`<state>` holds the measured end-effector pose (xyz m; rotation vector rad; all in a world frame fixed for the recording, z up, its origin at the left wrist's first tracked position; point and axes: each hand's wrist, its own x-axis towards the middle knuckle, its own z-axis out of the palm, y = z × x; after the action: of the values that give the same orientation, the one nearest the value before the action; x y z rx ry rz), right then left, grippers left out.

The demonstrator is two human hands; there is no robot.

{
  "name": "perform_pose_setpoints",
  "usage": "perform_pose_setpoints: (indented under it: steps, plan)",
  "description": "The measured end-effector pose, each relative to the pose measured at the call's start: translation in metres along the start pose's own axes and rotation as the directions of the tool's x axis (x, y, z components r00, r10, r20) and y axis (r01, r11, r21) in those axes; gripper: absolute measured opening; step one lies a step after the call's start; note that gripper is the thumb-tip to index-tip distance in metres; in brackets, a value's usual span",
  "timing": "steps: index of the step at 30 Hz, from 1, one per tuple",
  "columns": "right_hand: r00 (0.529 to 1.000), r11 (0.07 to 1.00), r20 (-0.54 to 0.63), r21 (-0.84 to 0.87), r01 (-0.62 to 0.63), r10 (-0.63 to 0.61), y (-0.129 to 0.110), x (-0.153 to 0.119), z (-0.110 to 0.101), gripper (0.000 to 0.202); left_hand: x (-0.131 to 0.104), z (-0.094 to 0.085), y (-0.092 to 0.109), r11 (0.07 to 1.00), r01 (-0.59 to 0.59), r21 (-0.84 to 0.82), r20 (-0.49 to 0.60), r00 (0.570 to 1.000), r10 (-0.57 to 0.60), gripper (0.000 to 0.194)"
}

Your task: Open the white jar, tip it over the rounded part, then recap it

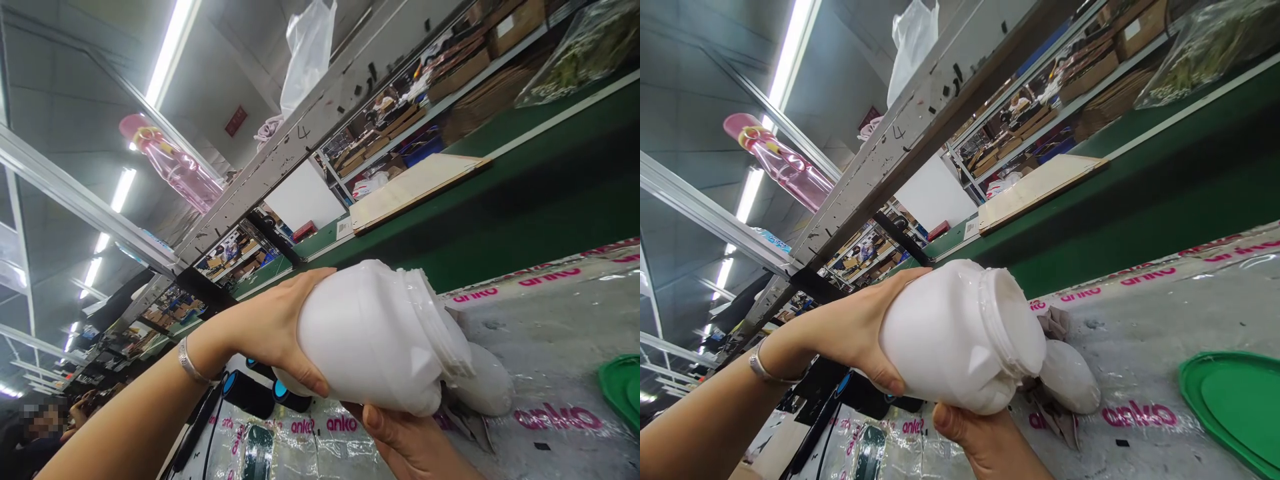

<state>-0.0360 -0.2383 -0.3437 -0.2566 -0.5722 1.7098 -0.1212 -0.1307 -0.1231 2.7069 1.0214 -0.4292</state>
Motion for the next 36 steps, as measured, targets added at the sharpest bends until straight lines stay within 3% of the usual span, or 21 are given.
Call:
perform_pose_setpoints:
  steps: [5,13,36]
  plan:
    - [1.0,1.0,-0.007,0.006,-0.021,0.021,-0.002,-0.001,0.004,0.068,0.001,0.0,0.001,1.0,-0.008,-0.006,-0.001,1.0,0.008,0.126]
    - [0.998,0.992,0.036,-0.118,0.048,-0.044,-0.004,0.003,0.0,0.068,-0.001,-0.001,0.002,1.0,0.005,0.003,-0.007,1.0,-0.005,0.126]
    - [0.998,0.994,0.059,-0.104,0.034,-0.028,0.0,0.004,-0.006,0.068,-0.001,0.001,0.003,1.0,0.021,0.004,-0.015,1.0,-0.021,0.125]
